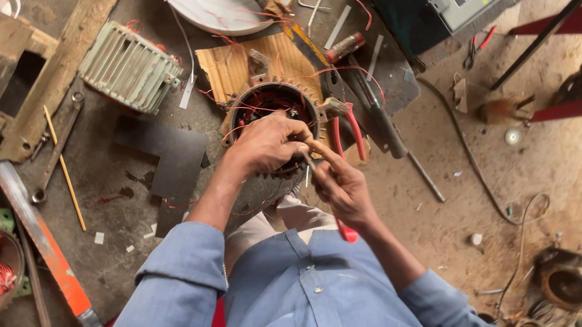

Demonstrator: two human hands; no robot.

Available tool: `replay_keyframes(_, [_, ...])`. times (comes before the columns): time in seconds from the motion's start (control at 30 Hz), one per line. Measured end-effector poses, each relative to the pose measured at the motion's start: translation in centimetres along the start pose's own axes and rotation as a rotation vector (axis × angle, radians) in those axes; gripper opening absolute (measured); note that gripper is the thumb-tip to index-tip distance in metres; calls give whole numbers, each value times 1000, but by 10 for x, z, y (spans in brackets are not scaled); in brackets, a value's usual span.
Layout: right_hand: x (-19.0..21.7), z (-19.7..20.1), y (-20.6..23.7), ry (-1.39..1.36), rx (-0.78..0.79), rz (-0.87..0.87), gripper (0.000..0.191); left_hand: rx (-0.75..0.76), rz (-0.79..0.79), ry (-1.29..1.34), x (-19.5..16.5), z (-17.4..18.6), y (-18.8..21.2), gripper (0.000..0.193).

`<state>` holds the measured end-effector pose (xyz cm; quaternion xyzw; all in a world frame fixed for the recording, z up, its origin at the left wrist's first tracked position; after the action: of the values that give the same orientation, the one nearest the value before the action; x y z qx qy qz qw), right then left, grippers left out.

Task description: The person sits on a chair in a workshop and works on the copper windings of an electric motor stator resting on their lap. They use scissors to cut wire ends and pliers to grip, pull and trim the winding wires, adjusting the coils inside the stator by hand throughout.

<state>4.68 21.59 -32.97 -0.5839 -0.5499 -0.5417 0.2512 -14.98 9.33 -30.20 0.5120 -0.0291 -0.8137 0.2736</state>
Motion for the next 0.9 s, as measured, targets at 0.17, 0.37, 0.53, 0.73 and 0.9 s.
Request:
replay_keyframes(0.17, [1, 9, 8, -120, -222, -23, 33, 3, 33, 36, 0, -1, 4, 18])
replay_keyframes(0.37, [31, 24, 28, 131, -426, -74, 23, -13, 4, 0, -3, 1, 7, 18])
replay_keyframes(0.53, [36, -27, 5, 732, -380, 371, 22, -40, 57, -9, -4, 1, 9, 20])
replay_keyframes(0.73, [52, -43, -14, 1184, -415, 441, 25, -78, 34, -56, -1, -3, 8, 26])
replay_keyframes(0.9, [67, -34, -17, 1016, -325, 446, 20, -78, 30, -77, 5, -9, 6, 24])
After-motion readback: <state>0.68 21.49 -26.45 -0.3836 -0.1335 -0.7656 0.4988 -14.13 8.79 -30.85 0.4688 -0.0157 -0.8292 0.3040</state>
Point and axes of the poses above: each hand's wrist, its own y-axis away from the middle knuckle, its own z-axis out of the back of the hand, x = y × z, the point moved 1 cm from there along -y, towards the middle knuckle, and after that the axes turned 2 degrees about -x, right-handed, at the moved point
